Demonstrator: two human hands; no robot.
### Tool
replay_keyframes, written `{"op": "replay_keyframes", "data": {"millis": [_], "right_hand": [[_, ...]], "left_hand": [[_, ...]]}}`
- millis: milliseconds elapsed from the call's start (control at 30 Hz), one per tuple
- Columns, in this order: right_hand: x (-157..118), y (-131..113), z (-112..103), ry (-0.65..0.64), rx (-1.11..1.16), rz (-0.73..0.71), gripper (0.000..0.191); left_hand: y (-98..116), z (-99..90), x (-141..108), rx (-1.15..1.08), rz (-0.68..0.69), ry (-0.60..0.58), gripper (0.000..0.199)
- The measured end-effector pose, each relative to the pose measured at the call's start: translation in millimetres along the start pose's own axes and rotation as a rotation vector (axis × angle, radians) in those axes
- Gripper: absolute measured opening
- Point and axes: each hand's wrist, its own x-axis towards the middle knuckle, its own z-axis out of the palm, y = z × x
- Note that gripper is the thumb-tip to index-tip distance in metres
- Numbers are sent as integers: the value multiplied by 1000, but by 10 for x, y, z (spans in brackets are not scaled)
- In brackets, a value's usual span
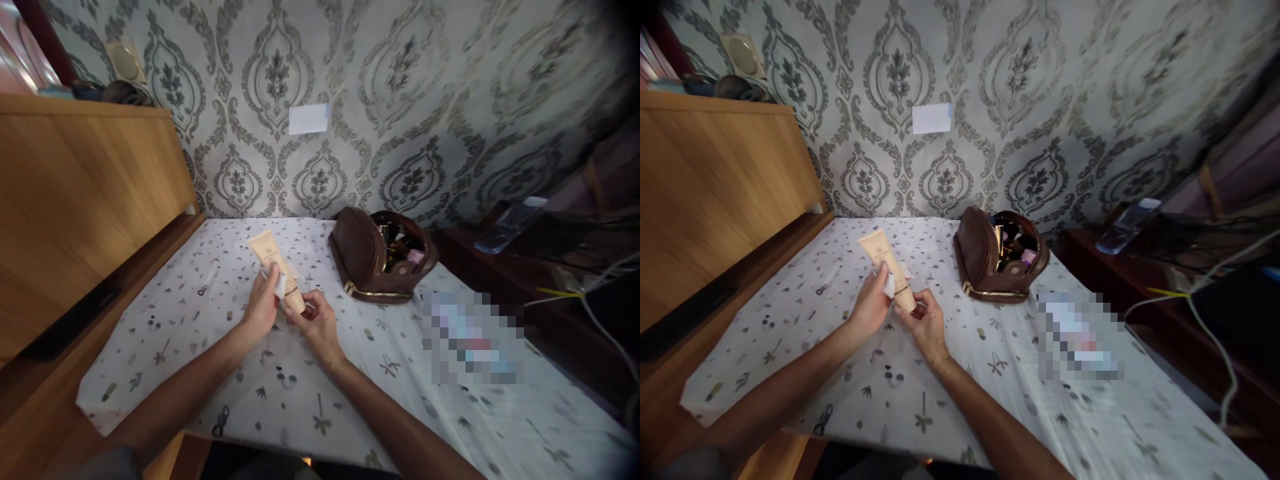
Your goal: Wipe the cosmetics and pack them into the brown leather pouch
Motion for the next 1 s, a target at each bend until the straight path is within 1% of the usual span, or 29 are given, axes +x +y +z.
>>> {"op": "replay_keyframes", "data": {"millis": [100, 167, 200, 267, 367, 467, 533, 567, 667, 767, 867, 933, 1000], "right_hand": [[23, -17, -13, 9, 19, -18, 46], [29, -39, -13, 0, 42, -13, 47], [27, -55, -10, -19, 47, -5, 46], [9, -92, 2, -77, 42, 18, 44], [-27, -140, 23, -201, 93, 107, 42], [-46, -151, 28, -351, 290, 300, 47], [-47, -143, 20, -423, 413, 419, 49], [-44, -137, 15, -441, 458, 459, 49], [-36, -125, 5, -434, 542, 519, 44], [-21, -116, 8, -383, 584, 499, 44], [12, -89, 8, -310, 603, 430, 46], [39, -54, 3, -252, 601, 402, 49], [60, -14, -3, -197, 585, 401, 52]], "left_hand": [[-171, 58, -151, 87, -15, -30, 51], [-213, 48, -178, 117, -24, -26, 49], [-197, 32, -161, 123, -28, -21, 49], [-89, -9, -70, 108, -15, -3, 47], [207, -68, 163, 20, 26, -1, 44], [492, -108, 397, -181, -16, 40, 35], [594, -120, 491, -296, -39, 68, 27], [613, -120, 513, -324, -43, 65, 24], [557, -93, 479, -306, -50, 22, 25], [396, -40, 346, -220, -93, -69, 37], [213, 2, 180, -80, -128, -241, 46], [111, 10, 79, 49, -149, -374, 47], [44, 1, 3, 163, -162, -445, 45]]}}
